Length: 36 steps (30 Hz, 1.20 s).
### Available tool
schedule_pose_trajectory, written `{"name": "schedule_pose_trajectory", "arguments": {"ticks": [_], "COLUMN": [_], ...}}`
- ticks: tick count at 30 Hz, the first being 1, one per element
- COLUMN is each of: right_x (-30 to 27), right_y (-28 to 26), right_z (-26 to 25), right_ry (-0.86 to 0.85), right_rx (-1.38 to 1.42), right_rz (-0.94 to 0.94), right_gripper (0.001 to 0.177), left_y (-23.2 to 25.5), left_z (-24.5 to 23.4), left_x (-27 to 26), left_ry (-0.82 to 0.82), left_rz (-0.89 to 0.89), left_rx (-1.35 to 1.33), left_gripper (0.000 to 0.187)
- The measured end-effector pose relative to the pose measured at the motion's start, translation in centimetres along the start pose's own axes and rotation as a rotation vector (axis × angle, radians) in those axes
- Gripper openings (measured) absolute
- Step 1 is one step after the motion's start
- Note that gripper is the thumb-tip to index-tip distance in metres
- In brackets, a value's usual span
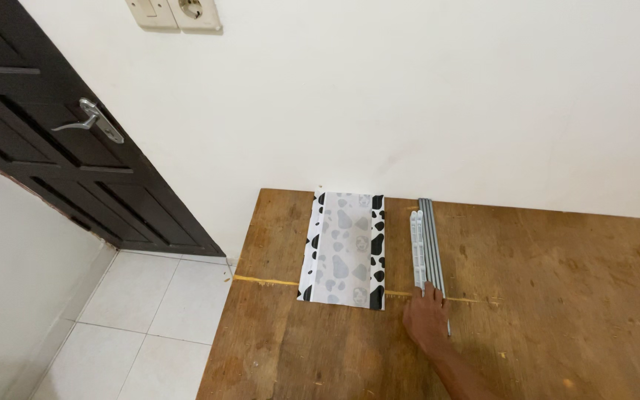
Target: The person disassembles a four-tiered fabric shoe rack by removing the top shelf and separating the metal frame from the fabric. They then reassemble the rack by inserting metal poles into the fabric sleeves and reattaching the shelf.
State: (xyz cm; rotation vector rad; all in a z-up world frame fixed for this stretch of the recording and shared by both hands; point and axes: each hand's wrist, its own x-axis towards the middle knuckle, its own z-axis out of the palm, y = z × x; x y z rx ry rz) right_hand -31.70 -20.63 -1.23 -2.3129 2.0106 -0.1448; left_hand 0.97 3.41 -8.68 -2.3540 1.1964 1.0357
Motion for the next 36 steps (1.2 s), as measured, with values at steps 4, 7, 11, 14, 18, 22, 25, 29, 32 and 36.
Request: {"name": "schedule_pose_trajectory", "arguments": {"ticks": [4,7,11,14,18,22,25,29,32,36], "right_x": [-2.6,-6.3,-9.8,-10.5,-11.9,-13.3,-13.7,-17.0,-21.0,-26.2], "right_y": [-1.6,-3.5,-5.3,-6.5,-8.5,-14.9,-22.5,-30.9,-36.6,-42.6], "right_z": [-0.3,1.7,5.5,7.2,6.1,2.8,0.7,-0.1,1.6,5.4], "right_ry": [0.011,-0.095,-0.223,-0.33,-0.391,-0.173,-0.098,-0.122,-0.149,-0.155], "right_rx": [0.097,0.123,0.082,-0.016,0.037,0.252,0.274,0.277,0.252,0.371], "right_rz": [-0.107,-0.15,-0.156,-0.113,-0.131,-0.4,-0.498,-0.562,-0.599,-0.654], "right_gripper": [0.044,0.041,0.056,0.065,0.06,0.066,0.067,0.066,0.064,0.065], "left_y": [0.6,0.5,-0.7,-0.9,-1.3,-4.9,-9.9,-19.4,-28.2,-41.0], "left_z": [0.0,0.9,2.2,1.5,1.4,-2.4,-5.5,-5.6,-3.1,2.3], "left_x": [-0.3,0.3,0.8,-0.3,-5.2,-9.0,-10.9,-13.4,-14.8,-16.1], "left_ry": [0.0,0.009,0.047,0.108,0.213,0.5,0.56,0.686,0.623,0.506], "left_rz": [0.012,0.0,-0.022,-0.009,0.028,0.095,0.05,0.012,-0.063,-0.209], "left_rx": [0.004,-0.027,-0.11,-0.149,-0.223,-0.384,-0.432,-0.519,-0.571,-0.62], "left_gripper": [0.085,0.085,0.085,0.085,0.086,0.075,0.068,0.063,0.061,0.059]}}
